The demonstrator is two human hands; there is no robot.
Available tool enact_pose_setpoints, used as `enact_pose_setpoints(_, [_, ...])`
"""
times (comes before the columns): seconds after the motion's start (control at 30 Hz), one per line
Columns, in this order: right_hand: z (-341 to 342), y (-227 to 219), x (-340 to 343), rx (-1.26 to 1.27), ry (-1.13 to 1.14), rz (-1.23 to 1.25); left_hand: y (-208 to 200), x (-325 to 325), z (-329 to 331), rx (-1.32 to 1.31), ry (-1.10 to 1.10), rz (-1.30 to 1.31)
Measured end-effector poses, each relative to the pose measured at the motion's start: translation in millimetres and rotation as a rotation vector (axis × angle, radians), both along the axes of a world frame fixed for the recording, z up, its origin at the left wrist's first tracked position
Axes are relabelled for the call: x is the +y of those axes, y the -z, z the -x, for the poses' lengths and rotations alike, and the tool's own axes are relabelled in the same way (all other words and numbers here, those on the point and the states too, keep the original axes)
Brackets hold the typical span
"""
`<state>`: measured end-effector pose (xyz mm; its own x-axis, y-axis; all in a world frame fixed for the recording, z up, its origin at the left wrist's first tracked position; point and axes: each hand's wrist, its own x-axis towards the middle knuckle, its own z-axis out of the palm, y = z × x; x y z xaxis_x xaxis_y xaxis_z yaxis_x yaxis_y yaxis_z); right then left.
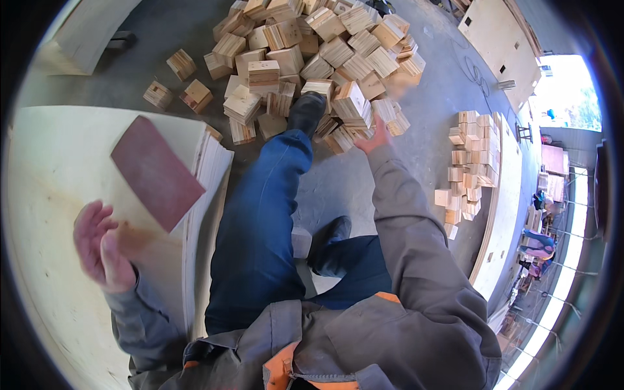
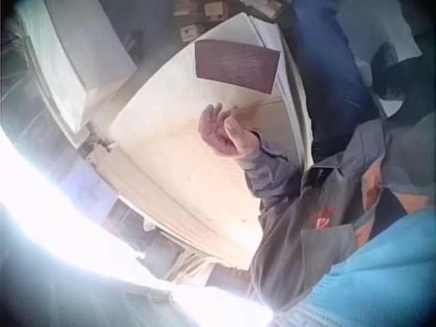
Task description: The person sits on the floor and sands small wooden blocks one by one using a sanding block. They pick up a block, sand its surfaces, and place it into a separate pile, repeating this process throughout the clip.
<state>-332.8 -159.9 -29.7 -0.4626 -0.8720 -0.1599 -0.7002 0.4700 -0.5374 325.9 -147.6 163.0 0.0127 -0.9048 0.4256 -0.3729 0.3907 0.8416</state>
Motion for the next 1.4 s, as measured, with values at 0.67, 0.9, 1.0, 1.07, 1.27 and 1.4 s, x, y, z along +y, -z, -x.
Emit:
enact_pose_setpoints(0.67, [40,41,-164,0.192,-0.157,-0.265,-6,9,-13,-0.181,-0.026,-0.002])
enact_pose_setpoints(0.9, [6,25,-124,0.297,-0.076,-0.206,-4,11,3,-0.107,-0.095,0.01])
enact_pose_setpoints(1.0, [1,16,-90,0.282,0.009,-0.109,-5,6,6,-0.039,-0.052,0.002])
enact_pose_setpoints(1.07, [-2,4,-68,0.248,0.03,-0.032,-4,5,7,-0.008,-0.057,-0.03])
enact_pose_setpoints(1.27, [-35,-84,-22,-0.146,0.075,0.174,-2,3,8,0.206,0.047,-0.098])
enact_pose_setpoints(1.4, [-70,-157,1,-0.333,0.044,0.319,1,-3,14,0.235,0.158,-0.092])
